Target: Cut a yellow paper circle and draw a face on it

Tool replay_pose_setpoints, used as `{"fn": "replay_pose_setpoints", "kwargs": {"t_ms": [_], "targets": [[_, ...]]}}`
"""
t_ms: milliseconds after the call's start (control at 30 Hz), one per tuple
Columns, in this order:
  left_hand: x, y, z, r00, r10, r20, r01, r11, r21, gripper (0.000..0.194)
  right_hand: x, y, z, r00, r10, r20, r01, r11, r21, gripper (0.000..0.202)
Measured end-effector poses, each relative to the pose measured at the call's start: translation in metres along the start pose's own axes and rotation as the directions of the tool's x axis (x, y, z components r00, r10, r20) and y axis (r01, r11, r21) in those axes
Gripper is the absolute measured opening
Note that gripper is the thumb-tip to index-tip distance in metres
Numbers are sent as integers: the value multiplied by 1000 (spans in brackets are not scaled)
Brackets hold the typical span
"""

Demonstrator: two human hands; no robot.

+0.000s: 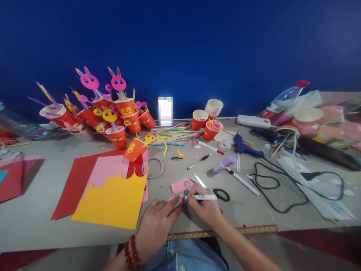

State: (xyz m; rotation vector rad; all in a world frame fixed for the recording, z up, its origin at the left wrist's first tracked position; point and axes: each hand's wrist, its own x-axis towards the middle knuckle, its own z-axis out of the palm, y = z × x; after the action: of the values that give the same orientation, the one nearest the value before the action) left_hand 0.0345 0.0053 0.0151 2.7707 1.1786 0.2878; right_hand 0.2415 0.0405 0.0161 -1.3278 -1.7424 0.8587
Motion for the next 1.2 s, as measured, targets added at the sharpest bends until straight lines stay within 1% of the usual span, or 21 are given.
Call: {"fn": "replay_pose_setpoints", "kwargs": {"t_ms": [133,467,633,767,867,1067,1200], "targets": [[1,0,1,1000,-8,18,8,1000,3,43,0,0,0,1000,-14,-7,14,1000,-6,14],[-1,0,0,1000,-6,9,6,1000,3,43,-2,3,0,1000,-2,-16,2,1000,7,13],[0,-1,1,1000,2,-7,-2,1000,-5,43,-2,2,-2,999,-13,-48,15,999,42,15],[0,-1,1,1000,2,-13,-2,1000,-11,41,-2,3,-1,999,-51,10,51,999,14,13],[0,0,0,1000,-6,-19,6,1000,-5,38,-2,4,0,997,-76,23,77,996,-37,12],[0,1,-1,1000,-9,-8,9,1000,-18,40,-2,4,1,997,-54,59,58,996,-61,12],[1,1,-1,1000,-10,-6,10,1000,-4,39,-2,4,1,997,-51,63,55,997,-59,12]]}}
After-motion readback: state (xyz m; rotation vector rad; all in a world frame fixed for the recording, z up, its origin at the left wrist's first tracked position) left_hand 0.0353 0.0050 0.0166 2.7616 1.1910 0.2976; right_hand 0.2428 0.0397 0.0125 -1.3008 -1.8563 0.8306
